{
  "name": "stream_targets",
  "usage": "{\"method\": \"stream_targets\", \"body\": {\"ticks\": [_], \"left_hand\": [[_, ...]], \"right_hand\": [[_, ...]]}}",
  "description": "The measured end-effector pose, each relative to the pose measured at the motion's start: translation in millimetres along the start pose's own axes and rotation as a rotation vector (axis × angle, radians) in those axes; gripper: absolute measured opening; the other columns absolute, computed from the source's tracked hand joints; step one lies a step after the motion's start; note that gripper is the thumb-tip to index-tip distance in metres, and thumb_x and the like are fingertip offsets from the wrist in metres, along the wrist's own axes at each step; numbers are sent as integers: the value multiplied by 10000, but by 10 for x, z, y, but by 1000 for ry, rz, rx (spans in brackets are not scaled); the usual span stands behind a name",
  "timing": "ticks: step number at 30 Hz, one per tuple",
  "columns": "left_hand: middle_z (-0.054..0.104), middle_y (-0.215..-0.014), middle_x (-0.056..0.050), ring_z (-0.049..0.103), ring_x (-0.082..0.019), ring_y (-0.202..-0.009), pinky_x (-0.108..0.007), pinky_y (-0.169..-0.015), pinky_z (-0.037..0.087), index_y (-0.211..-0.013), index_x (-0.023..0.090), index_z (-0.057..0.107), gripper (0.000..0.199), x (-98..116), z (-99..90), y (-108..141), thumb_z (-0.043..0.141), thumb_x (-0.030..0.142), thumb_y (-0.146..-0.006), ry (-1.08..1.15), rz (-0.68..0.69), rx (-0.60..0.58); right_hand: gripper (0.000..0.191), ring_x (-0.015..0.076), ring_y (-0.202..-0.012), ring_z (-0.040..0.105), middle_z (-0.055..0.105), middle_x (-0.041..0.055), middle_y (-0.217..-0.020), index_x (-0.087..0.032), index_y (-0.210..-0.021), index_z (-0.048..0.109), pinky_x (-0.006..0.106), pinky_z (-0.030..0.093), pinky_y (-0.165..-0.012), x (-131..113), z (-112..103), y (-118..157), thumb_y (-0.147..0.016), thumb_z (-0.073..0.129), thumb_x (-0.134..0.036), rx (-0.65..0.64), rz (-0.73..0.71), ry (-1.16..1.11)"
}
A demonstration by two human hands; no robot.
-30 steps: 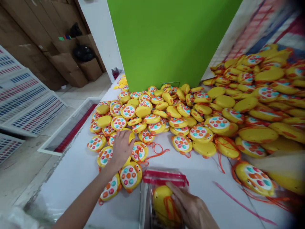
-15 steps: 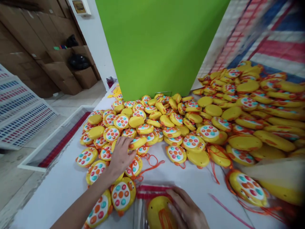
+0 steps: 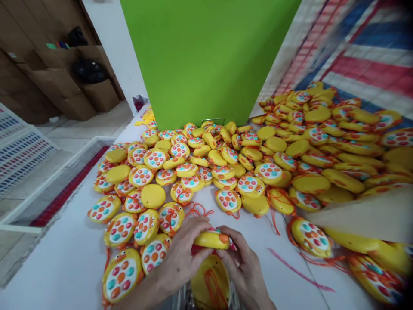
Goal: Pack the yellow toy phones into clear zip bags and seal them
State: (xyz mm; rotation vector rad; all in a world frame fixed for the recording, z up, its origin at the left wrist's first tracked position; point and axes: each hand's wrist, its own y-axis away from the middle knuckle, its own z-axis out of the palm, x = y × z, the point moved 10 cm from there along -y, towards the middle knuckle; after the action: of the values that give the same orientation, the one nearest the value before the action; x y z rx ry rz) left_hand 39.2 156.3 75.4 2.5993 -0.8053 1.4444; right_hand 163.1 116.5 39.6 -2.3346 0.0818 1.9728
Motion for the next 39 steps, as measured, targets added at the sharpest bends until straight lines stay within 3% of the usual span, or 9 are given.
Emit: {"method": "stream_targets", "body": {"ticks": [10, 16, 22, 26, 29, 31, 33, 36, 39], "left_hand": [[576, -1227, -70, 534, -212, -1149, -380, -970, 463, -1150, 262, 550, 407, -42, 178, 115, 547, 98, -777, -26, -53, 16], [614, -1138, -65, 573, -190, -1071, -315, -909, 488, -1122, 253, 551, 383, 75, 203, 124, 497, 75, -788, 14, -50, 7], [654, -1015, -68, 610, -199, -973, -326, -859, 499, -1040, 221, 590, 239, 65, 239, 0, 491, 160, -831, 25, -190, -25], [596, -1200, -93, 541, -234, -1128, -384, -979, 429, -1153, 210, 539, 352, -131, 67, -33, 558, 236, -803, 37, -239, 41], [525, -1293, -108, 468, -254, -1214, -425, -1032, 366, -1226, 207, 470, 444, -341, -258, 134, 566, 325, -809, 22, -318, 226], [569, -1231, -114, 522, -253, -1156, -419, -991, 407, -1186, 198, 490, 395, -515, -352, 334, 536, 360, -829, 64, -417, 258], [620, -1150, -110, 579, -245, -1078, -395, -932, 455, -1141, 191, 514, 361, -655, -307, 534, 517, 389, -838, 134, -502, 203], [653, -1091, -100, 608, -230, -1023, -356, -871, 489, -1145, 188, 511, 376, -770, -153, 750, 495, 414, -845, 212, -591, 112], [695, -946, -88, 649, -230, -895, -341, -772, 515, -1206, 164, 468, 450, -814, 62, 798, 486, 423, -839, 269, -643, 3]], "right_hand": [[232, 119, -833, 624, 618, 10, -974, -264, -1052, 547, 161, 528, -666, -159, -55, 13, -823, 578, -250, 90, -188, -53], [261, 150, -1006, 558, 548, 31, -1081, -290, -1080, 509, 194, 516, -714, -210, -40, 53, -833, 564, -226, 78, -302, 49], [175, 107, -770, 577, 566, -12, -904, -271, -1032, 502, 169, 502, -609, -78, 44, -8, -859, 526, -257, 28, -201, -20], [158, 117, -685, 580, 594, -3, -808, -209, -955, 532, 197, 496, -568, -69, -26, -382, -842, 548, -319, -7, -135, 68], [241, 145, -682, 586, 587, 24, -817, -180, -981, 528, 228, 475, -496, -464, -477, -813, -844, 520, -378, 184, -170, 156], [285, 185, -1023, 547, 553, 76, -1111, -192, -1102, 519, 281, 504, -719, -999, -800, -926, -859, 500, -340, 364, -381, 285], [355, 219, -1274, 353, 371, 90, -1368, -209, -1193, 487, 363, 415, -940, -1412, -934, -846, -855, 523, -313, 472, -564, 421], [210, 158, -1092, 523, 583, 46, -1124, -228, -1081, 555, 309, 424, -915, -1390, -554, -649, -881, 504, -260, 146, -567, 479], [129, 157, -868, 580, 635, 31, -877, -206, -929, 610, 287, 466, -776, -799, 105, -237, -886, 505, -266, -302, -366, 563]]}}
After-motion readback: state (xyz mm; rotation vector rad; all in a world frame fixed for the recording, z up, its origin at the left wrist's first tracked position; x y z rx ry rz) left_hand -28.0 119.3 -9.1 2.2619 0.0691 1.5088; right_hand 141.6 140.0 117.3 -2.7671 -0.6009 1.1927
